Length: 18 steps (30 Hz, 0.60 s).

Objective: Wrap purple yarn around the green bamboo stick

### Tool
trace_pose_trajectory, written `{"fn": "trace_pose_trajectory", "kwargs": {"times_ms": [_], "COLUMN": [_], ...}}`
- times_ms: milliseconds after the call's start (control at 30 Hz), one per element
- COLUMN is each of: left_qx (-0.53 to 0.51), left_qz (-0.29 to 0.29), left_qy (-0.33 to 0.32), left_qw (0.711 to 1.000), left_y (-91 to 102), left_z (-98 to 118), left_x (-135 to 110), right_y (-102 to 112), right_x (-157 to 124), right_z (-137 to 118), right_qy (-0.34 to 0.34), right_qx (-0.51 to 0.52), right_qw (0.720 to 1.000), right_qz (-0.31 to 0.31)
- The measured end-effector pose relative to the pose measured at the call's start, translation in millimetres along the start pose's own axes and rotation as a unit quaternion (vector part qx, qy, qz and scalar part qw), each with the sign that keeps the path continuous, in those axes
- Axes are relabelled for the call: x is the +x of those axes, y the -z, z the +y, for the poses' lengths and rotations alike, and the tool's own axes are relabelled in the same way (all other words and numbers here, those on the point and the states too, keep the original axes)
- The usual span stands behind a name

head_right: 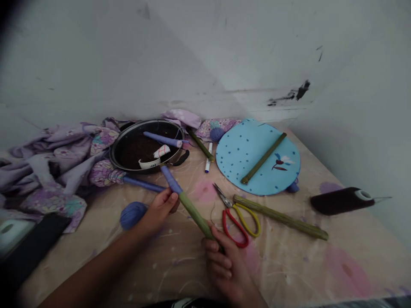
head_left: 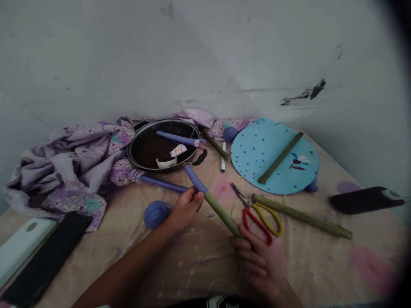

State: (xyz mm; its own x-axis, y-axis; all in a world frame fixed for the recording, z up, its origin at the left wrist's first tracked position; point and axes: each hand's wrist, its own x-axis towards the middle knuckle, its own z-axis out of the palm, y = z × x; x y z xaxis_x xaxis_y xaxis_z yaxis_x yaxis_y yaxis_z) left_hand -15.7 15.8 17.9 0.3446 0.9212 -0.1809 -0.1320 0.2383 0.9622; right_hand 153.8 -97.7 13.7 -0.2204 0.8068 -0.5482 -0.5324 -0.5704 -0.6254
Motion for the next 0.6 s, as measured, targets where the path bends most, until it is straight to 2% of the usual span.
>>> {"fn": "trace_pose_trajectory", "kwargs": {"times_ms": [67,100,167,233,300,367,433,467,533,567,600], "left_qx": [-0.004,-0.007,-0.009,-0.013,-0.019,-0.03,-0.041,-0.046,-0.055,-0.058,-0.06], "left_qz": [-0.021,-0.024,-0.023,-0.025,-0.031,-0.026,-0.025,-0.031,-0.045,-0.048,-0.047], "left_qy": [0.002,0.003,0.003,0.001,0.0,-0.002,0.0,0.002,0.008,0.011,0.013], "left_qw": [1.0,1.0,1.0,1.0,0.999,0.999,0.999,0.998,0.997,0.997,0.997], "left_y": [0.2,0.0,-0.9,-2.1,-2.8,-2.8,-2.4,-2.2,-2.4,-2.9,-3.6], "left_z": [-0.3,-1.0,-3.1,-5.2,-6.6,-6.9,-6.5,-6.1,-5.2,-4.9,-4.7], "left_x": [0.4,0.5,0.7,0.6,0.2,-0.3,-0.9,-1.2,-1.7,-1.9,-2.0], "right_y": [-2.4,-4.1,-7.1,-7.8,-5.2,0.3,7.0,9.9,12.9,12.4,10.6], "right_x": [0.0,-0.3,-1.3,-2.4,-3.1,-3.3,-2.9,-2.5,-2.0,-2.0,-2.4], "right_z": [1.7,3.9,8.7,11.2,10.1,6.9,4.5,4.3,6.1,7.9,9.9], "right_qy": [-0.04,-0.039,0.037,0.153,0.211,0.17,0.057,-0.006,-0.101,-0.127,-0.12], "right_qx": [0.025,0.024,-0.034,-0.139,-0.195,-0.147,-0.018,0.043,0.104,0.099,0.079], "right_qw": [0.999,0.999,0.997,0.97,0.947,0.967,0.997,0.999,0.983,0.979,0.984], "right_qz": [-0.024,-0.016,0.055,0.125,0.145,0.117,0.045,-0.01,-0.11,-0.122,-0.102]}}
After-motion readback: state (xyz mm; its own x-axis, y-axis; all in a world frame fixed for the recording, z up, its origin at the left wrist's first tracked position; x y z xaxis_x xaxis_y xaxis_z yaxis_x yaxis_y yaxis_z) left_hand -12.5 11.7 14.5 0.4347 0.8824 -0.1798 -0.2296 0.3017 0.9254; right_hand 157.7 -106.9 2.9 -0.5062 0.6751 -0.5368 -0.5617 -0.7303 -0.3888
